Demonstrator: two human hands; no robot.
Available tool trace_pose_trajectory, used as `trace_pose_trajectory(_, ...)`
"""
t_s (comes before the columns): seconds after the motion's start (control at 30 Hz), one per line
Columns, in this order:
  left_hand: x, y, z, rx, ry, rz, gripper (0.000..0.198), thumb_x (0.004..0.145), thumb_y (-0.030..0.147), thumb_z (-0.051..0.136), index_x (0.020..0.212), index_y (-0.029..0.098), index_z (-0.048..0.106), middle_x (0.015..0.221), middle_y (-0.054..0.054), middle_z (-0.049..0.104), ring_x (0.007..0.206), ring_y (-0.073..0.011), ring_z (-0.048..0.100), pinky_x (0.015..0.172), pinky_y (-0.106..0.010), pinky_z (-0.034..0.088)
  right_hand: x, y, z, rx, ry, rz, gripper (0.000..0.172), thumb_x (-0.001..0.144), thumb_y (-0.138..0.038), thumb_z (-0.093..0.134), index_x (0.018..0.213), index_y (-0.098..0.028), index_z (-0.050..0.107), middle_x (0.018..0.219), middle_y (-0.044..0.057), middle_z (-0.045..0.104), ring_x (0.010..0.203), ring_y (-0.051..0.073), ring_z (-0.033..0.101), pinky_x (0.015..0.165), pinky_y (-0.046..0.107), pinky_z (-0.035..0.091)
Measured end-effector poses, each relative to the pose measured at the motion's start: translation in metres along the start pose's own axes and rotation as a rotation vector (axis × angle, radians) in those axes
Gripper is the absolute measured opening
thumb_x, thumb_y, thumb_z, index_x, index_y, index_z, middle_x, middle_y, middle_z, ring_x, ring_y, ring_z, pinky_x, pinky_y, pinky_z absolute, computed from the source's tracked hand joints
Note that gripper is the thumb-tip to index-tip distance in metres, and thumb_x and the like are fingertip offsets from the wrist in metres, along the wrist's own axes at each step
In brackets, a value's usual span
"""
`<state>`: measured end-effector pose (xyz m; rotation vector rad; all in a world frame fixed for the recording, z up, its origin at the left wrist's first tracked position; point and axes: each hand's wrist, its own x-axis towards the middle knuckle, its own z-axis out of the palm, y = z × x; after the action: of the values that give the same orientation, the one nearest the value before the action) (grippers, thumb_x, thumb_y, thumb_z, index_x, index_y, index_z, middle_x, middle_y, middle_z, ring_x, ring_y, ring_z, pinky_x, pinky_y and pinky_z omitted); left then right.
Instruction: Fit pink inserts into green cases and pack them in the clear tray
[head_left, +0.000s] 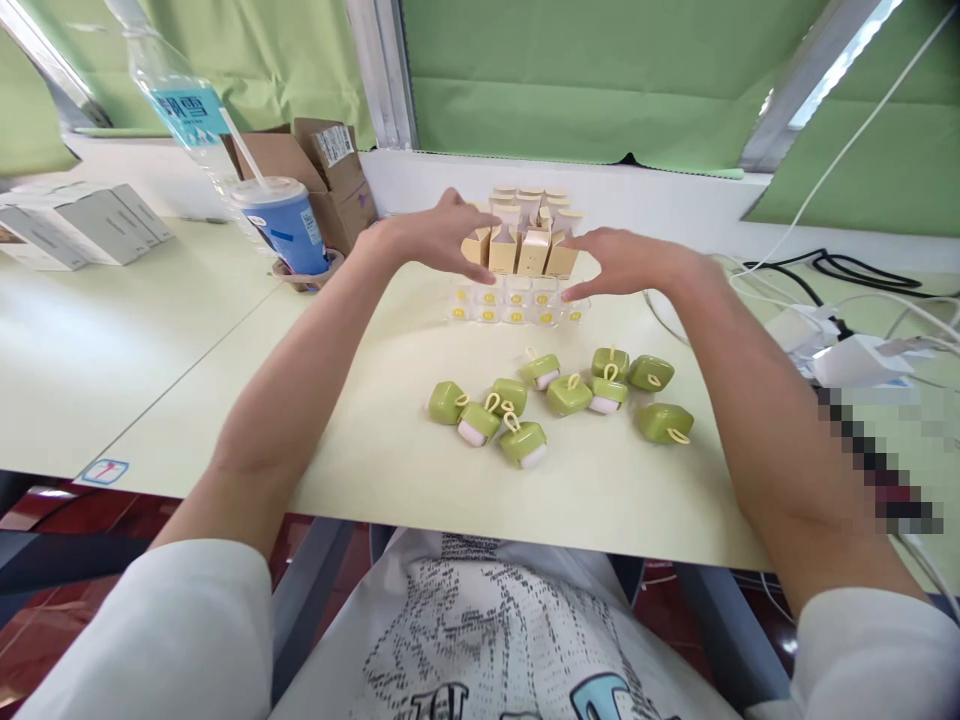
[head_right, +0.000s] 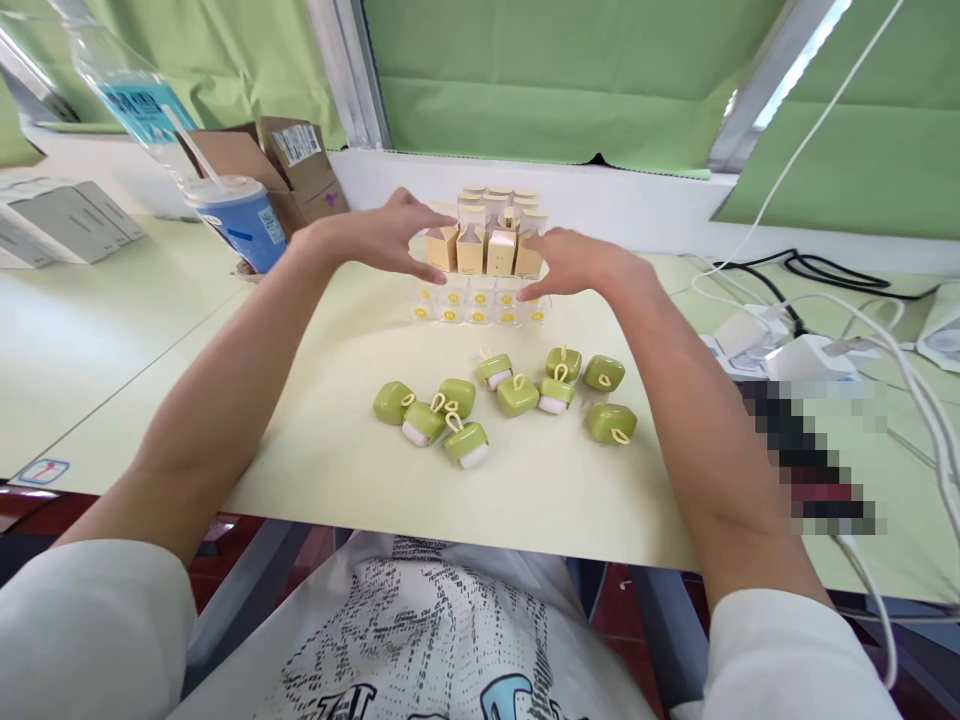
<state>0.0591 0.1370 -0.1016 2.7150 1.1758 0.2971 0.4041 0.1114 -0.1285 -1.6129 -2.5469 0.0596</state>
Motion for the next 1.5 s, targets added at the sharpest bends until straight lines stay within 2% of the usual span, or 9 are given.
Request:
trace_pose_trajectory(0.07,-0.027,0.021,-0.007,-0.034,-0.042,0.072,0.091,0.091,0.079,0.083,0.168,0.034,0.067,0.156,-0.008,0.076,0.153,-0.0425,0.064,0.129,-0.053,0.051,-0.019,-0.018,-0.017,0.011,0.110,-0.072,0.092,0.093,-0.073,0.088,0.171,-0.026,0.069,0.170,0.016,0.072,0.154,0.052,0.068,0.131,0.073,0.055)
trace_pose_trajectory(0.17,-0.085,0.057,0.005,-0.040,-0.314,0.142,0.078,0.094,0.074,0.086,0.158,0.033,0.073,0.142,-0.006,0.083,0.129,-0.0347,0.078,0.111,-0.042,0.060,-0.056,-0.061,-0.031,0.109,0.176,-0.199,0.068,0.100,-0.061,0.086,0.157,-0.026,0.079,0.149,0.013,0.085,0.127,0.042,0.083,0.112,0.060,0.068)
trace_pose_trajectory(0.37,-0.166,0.071,0.052,0.049,-0.301,0.208,0.035,0.110,0.037,0.073,0.142,0.024,0.078,0.133,-0.011,0.084,0.119,-0.0296,0.080,0.097,-0.035,0.059,-0.106,-0.138,-0.002,0.220,0.209,-0.326,0.024,0.104,-0.030,0.078,0.124,-0.021,0.088,0.112,0.007,0.091,0.085,0.025,0.084,0.083,0.041,0.068)
trace_pose_trajectory(0.57,-0.118,0.062,0.066,-0.543,0.340,-0.005,0.046,0.097,0.047,0.091,0.131,0.019,0.077,0.109,-0.008,0.080,0.090,-0.0228,0.078,0.078,-0.034,0.063,-0.104,-0.140,0.071,0.495,0.557,-0.437,0.041,0.110,-0.022,0.064,0.149,-0.021,0.077,0.130,0.011,0.081,0.084,0.017,0.080,0.076,0.033,0.071)
trace_pose_trajectory(0.77,-0.083,0.090,0.110,-1.065,0.296,-0.101,0.066,0.079,0.059,0.110,0.117,0.015,0.078,0.091,-0.005,0.077,0.074,-0.0164,0.075,0.061,-0.026,0.054,-0.106,-0.123,0.100,0.409,0.711,-0.421,0.044,0.116,-0.025,0.066,0.158,-0.030,0.076,0.135,0.012,0.074,0.090,0.019,0.082,0.080,0.039,0.076)
trace_pose_trajectory(0.93,-0.091,0.090,0.134,-1.203,0.328,-0.069,0.093,0.074,0.075,0.109,0.140,0.014,0.083,0.105,-0.009,0.083,0.088,-0.0184,0.076,0.072,-0.029,0.061,-0.114,-0.128,0.105,0.364,0.720,-0.301,0.039,0.115,-0.025,0.069,0.152,-0.031,0.080,0.136,0.012,0.077,0.086,0.020,0.084,0.082,0.041,0.078)
trace_pose_trajectory(1.07,-0.096,0.086,0.146,-1.182,0.381,-0.057,0.085,0.078,0.073,0.108,0.138,0.016,0.088,0.127,-0.013,0.084,0.101,-0.0211,0.080,0.089,-0.034,0.067,-0.119,-0.135,0.106,0.297,0.772,-0.335,0.042,0.111,-0.017,0.069,0.150,-0.027,0.079,0.125,0.009,0.087,0.101,0.024,0.088,0.089,0.040,0.078)
trace_pose_trajectory(1.33,-0.103,0.084,0.145,-0.861,0.477,0.139,0.051,0.100,0.058,0.098,0.135,0.022,0.091,0.105,-0.008,0.082,0.079,-0.0144,0.073,0.068,-0.026,0.064,-0.133,-0.150,0.094,0.063,0.800,-0.291,0.057,0.101,-0.010,0.076,0.157,-0.021,0.073,0.114,0.007,0.093,0.090,0.021,0.091,0.073,0.026,0.074)
trace_pose_trajectory(1.5,-0.111,0.086,0.158,-0.891,0.517,0.207,0.062,0.097,0.050,0.100,0.152,0.026,0.083,0.110,-0.009,0.083,0.085,-0.0179,0.080,0.070,-0.027,0.070,-0.147,-0.149,0.107,0.065,0.746,-0.280,0.061,0.099,-0.014,0.081,0.160,-0.012,0.073,0.130,0.020,0.091,0.090,0.026,0.093,0.083,0.031,0.080)
